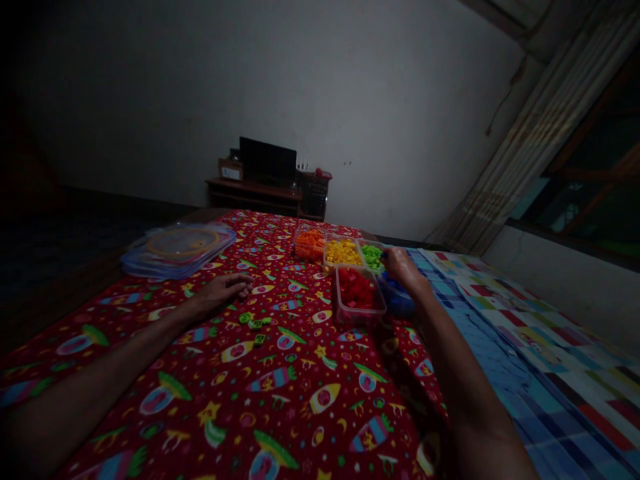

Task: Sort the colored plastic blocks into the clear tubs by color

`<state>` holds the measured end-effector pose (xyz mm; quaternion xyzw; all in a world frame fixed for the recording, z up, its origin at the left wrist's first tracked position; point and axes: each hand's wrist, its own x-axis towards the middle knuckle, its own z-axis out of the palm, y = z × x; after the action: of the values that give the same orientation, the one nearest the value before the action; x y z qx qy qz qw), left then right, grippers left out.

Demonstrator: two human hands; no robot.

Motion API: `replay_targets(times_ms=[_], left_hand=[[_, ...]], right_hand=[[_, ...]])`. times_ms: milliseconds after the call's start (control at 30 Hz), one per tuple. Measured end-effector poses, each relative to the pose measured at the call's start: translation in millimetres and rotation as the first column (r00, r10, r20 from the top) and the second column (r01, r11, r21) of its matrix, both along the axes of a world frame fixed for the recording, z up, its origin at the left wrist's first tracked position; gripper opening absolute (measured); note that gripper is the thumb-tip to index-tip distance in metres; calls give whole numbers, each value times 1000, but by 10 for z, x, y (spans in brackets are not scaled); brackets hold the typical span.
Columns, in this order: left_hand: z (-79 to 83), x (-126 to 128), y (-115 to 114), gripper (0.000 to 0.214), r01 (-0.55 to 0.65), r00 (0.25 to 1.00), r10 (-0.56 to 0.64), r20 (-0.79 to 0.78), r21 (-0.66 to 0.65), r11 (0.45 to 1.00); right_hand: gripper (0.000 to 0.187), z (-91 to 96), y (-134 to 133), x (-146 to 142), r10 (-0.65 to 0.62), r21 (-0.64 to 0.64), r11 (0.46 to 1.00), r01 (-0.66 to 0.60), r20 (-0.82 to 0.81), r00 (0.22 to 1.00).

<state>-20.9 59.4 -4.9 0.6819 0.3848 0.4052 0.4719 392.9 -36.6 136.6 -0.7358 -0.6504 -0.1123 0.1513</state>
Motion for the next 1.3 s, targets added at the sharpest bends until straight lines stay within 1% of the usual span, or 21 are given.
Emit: replay_targets(times_ms=[33, 100, 167, 200, 233, 333, 367, 433, 500, 533, 567, 600, 667, 733, 767, 833, 933, 1067, 1133, 1233, 1300], left_hand=[[-6, 3, 5, 37, -2, 1000, 2, -9, 0, 1000], [-5, 9, 9, 38, -4, 999, 4, -34, 3, 1000], [8, 11, 3, 38, -2, 999, 2, -46, 4, 1000], [16, 11, -2, 39, -1, 999, 1, -46, 1, 1000], [23, 10, -7, 39, 0, 999, 0, -45, -2, 1000], [34, 7, -24, 40, -1, 999, 0, -37, -13, 1000], [36, 5, -28, 40, -1, 1000, 0, -29, -15, 1000], [39, 4, -35, 40, -1, 1000, 0, -17, -22, 1000], [46, 4, -41, 39, -5, 1000, 4, -21, -26, 1000], [50, 4, -45, 39, -7, 1000, 6, -29, -24, 1000], [54, 5, -49, 39, -9, 999, 9, -37, -19, 1000], [57, 4, -53, 40, -12, 999, 11, -43, -11, 1000], [58, 3, -61, 41, -11, 999, 11, -50, 6, 1000], [47, 0, -62, 40, -2, 999, 3, -50, 16, 1000], [37, -3, -59, 40, 1, 999, 0, -47, 21, 1000], [9, -9, -43, 40, 12, 999, -11, -48, 29, 999], [-40, -19, -3, 39, 25, 998, -23, -54, 44, 999], [-70, -18, 38, 36, 36, 999, -34, -41, 37, 999], [-63, -10, 41, 35, 42, 999, -41, -31, 30, 999], [-40, 4, 20, 35, 47, 999, -46, -24, 24, 999], [-27, 10, 0, 34, 39, 999, -38, -16, 23, 999]], right_hand=[[18, 38, -29, 138, -98, -53, 994, 98, 7, 995], [20, 83, -61, 347, -224, -209, 953, 222, 14, 975], [24, 106, -75, 458, -263, -333, 908, 253, 15, 965], [27, 116, -80, 474, -263, -347, 903, 255, 23, 964], [29, 128, -85, 463, -261, -318, 911, 262, 46, 964], [28, 163, -105, 259, -222, -107, 964, 242, 166, 961], [28, 168, -111, 132, -191, -49, 978, 204, 194, 962], [28, 146, -127, -204, -80, -10, 996, 84, 200, 976], [29, 66, -154, -618, 146, -34, 989, -143, 173, 974], [29, 3, -174, -837, 269, -60, 963, -263, 153, 951], [28, -74, -200, -1053, 390, -102, 920, -379, 121, 913], [28, -162, -229, -1258, 517, -116, 855, -506, 89, 852], [26, -360, -292, -1608, 697, -146, 714, -685, 54, 715], [19, -567, -346, -1856, 774, -109, 632, -767, 53, 631], [16, -668, -369, -1943, 791, -80, 612, -787, 67, 608], [19, -853, -413, -2051, 796, -39, 603, -797, 100, 597], [22, -1065, -502, -2097, 799, -28, 598, -801, 109, 592], [24, -1166, -608, -2041, 837, -10, 547, -837, 43, 546], [22, -1134, -585, -2005, 817, 5, 576, -817, -3, 576], [18, -1054, -431, -1985, 741, 42, 671, -740, -39, 670], [13, -1033, -298, -2005, 708, 25, 705, -708, -76, 702]])
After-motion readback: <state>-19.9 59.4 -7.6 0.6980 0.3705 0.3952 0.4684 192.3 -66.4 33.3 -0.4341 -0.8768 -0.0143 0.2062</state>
